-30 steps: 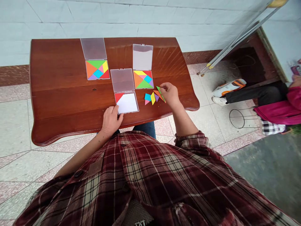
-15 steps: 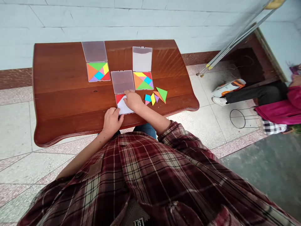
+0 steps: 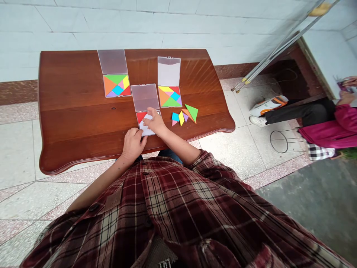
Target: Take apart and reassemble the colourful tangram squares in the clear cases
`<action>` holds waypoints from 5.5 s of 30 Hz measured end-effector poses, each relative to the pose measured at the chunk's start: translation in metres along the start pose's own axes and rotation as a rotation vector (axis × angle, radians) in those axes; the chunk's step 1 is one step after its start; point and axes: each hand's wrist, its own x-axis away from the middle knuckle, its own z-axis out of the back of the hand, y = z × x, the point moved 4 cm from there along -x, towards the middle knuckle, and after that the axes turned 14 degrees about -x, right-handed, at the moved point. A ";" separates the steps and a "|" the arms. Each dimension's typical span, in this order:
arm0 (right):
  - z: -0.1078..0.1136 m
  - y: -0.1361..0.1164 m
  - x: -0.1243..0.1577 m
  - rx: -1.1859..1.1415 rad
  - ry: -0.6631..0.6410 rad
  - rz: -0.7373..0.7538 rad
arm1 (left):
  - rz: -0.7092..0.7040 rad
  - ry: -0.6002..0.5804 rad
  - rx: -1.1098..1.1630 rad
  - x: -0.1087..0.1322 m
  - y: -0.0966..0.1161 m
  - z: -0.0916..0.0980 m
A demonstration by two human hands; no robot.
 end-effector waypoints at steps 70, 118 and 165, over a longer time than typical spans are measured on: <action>0.036 -0.026 0.016 0.812 -0.154 0.184 | 0.017 0.064 0.034 0.002 -0.002 0.004; 0.021 -0.029 0.003 0.976 -0.098 0.606 | 0.016 0.091 0.027 0.001 -0.002 0.000; 0.009 -0.023 0.071 0.820 -0.413 0.841 | 0.108 0.213 0.300 0.011 -0.019 0.006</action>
